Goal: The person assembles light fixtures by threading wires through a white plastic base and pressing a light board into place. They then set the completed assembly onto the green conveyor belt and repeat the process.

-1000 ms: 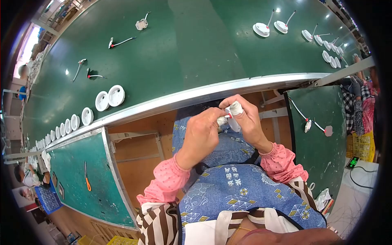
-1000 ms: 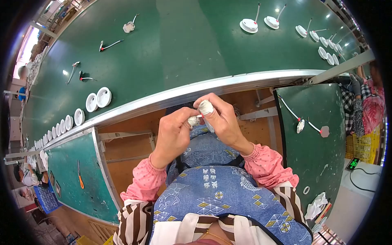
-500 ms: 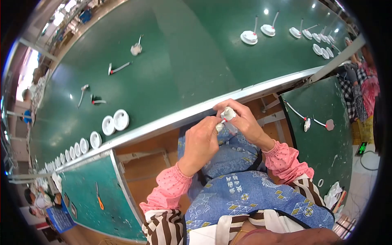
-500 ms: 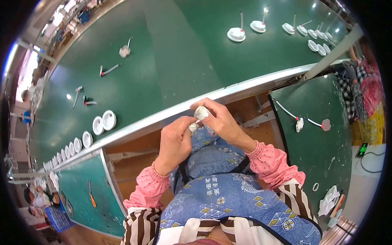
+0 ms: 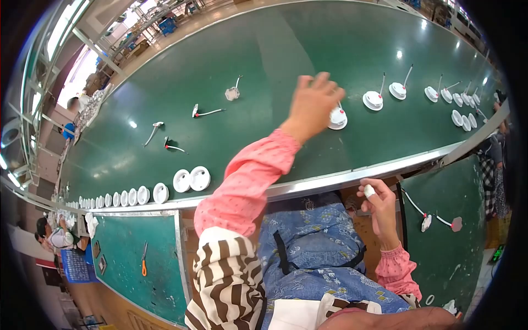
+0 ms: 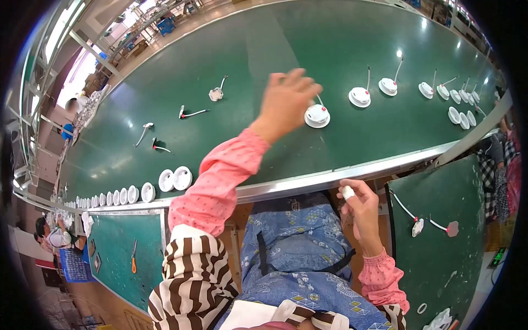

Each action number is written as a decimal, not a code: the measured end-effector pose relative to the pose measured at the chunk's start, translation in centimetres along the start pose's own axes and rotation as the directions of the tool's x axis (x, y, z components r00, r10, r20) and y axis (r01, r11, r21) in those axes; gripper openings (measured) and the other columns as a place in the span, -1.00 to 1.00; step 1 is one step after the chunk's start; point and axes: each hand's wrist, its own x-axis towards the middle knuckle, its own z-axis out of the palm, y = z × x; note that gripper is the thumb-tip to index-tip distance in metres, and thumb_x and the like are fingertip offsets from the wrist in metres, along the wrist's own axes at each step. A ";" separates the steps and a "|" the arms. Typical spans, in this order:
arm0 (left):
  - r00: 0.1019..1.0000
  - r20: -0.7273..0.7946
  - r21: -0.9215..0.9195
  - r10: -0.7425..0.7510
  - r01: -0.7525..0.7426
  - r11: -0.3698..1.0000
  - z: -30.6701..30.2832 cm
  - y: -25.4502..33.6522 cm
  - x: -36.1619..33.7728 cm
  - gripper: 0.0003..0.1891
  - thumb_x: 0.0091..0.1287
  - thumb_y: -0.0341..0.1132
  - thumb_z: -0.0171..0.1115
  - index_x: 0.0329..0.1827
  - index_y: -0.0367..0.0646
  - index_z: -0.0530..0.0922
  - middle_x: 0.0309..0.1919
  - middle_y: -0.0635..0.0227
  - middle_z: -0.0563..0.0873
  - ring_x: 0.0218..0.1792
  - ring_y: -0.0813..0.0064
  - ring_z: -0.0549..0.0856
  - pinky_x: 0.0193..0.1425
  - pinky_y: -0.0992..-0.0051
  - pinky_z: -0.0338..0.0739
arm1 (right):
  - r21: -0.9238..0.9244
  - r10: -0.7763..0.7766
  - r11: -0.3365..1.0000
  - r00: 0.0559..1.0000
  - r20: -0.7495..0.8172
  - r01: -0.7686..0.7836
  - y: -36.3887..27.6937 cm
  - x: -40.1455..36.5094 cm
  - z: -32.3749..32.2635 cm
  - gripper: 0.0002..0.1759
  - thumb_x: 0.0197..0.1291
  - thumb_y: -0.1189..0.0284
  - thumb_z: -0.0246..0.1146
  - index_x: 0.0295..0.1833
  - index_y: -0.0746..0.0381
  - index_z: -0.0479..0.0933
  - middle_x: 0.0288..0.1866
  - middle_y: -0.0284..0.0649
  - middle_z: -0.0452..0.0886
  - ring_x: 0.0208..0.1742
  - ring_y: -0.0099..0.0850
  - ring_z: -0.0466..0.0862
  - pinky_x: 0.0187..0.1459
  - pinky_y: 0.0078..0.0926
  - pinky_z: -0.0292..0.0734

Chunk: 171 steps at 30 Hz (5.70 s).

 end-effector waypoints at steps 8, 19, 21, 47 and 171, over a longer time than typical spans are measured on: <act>0.537 0.084 0.322 -0.839 0.783 0.533 3.5 -20.9 -14.8 -0.64 0.18 -0.34 0.45 0.03 -0.14 0.59 -0.04 0.11 0.69 0.02 0.05 0.73 0.08 0.13 0.62 | -0.043 0.081 0.996 0.995 0.056 -0.079 -0.5 0.6 2.6 -0.83 0.37 0.55 0.30 0.00 0.38 0.65 -0.24 -0.24 0.70 -0.36 -0.63 0.60 -0.39 -0.69 0.44; 0.468 0.562 -0.803 -0.682 0.509 -0.311 -9.5 5.1 -11.2 -0.79 0.45 -0.54 0.24 0.10 -0.36 0.57 0.00 0.11 0.79 -0.19 0.39 0.81 -0.20 0.50 0.66 | 0.222 0.061 0.964 0.936 0.347 -0.144 -1.0 2.6 9.0 -0.44 0.38 0.53 0.30 0.47 0.34 0.42 0.28 -0.22 0.56 0.25 -0.48 0.57 0.13 -0.52 0.52; 0.429 0.604 -0.797 -0.672 0.326 -0.508 -9.2 10.2 -13.4 -0.82 0.46 -0.54 0.26 0.07 -0.35 0.57 -0.03 0.12 0.79 -0.11 0.41 0.80 -0.10 0.49 0.70 | 0.236 -0.060 0.971 0.922 0.383 -0.035 -0.7 2.7 10.6 -0.43 0.34 0.56 0.33 0.45 0.34 0.45 0.27 -0.25 0.55 0.26 -0.49 0.59 0.18 -0.50 0.54; 0.871 0.265 -0.698 -0.414 0.469 0.540 -13.7 14.4 -17.7 -0.77 0.28 -0.68 0.14 -0.08 -0.30 0.68 -0.38 0.18 0.65 -0.41 0.27 0.65 -0.30 0.42 0.52 | 0.195 0.219 0.843 0.651 0.727 -0.502 0.6 -1.6 5.7 -0.71 0.26 0.47 0.48 -0.03 0.39 0.57 -0.25 -0.12 0.74 -0.28 -0.38 0.80 -0.35 -0.57 0.67; 0.754 0.561 -0.772 -0.341 0.625 0.113 -13.8 14.8 -17.9 -0.89 0.46 -0.47 0.28 -0.06 -0.29 0.72 -0.41 0.35 0.73 -0.41 0.59 0.67 -0.31 0.54 0.52 | -0.467 -0.359 0.518 0.678 0.642 0.717 -5.9 -3.0 5.3 -0.60 -0.03 0.62 0.34 0.01 0.27 0.64 -0.06 -0.09 0.63 0.00 -0.04 0.64 -0.02 -0.15 0.55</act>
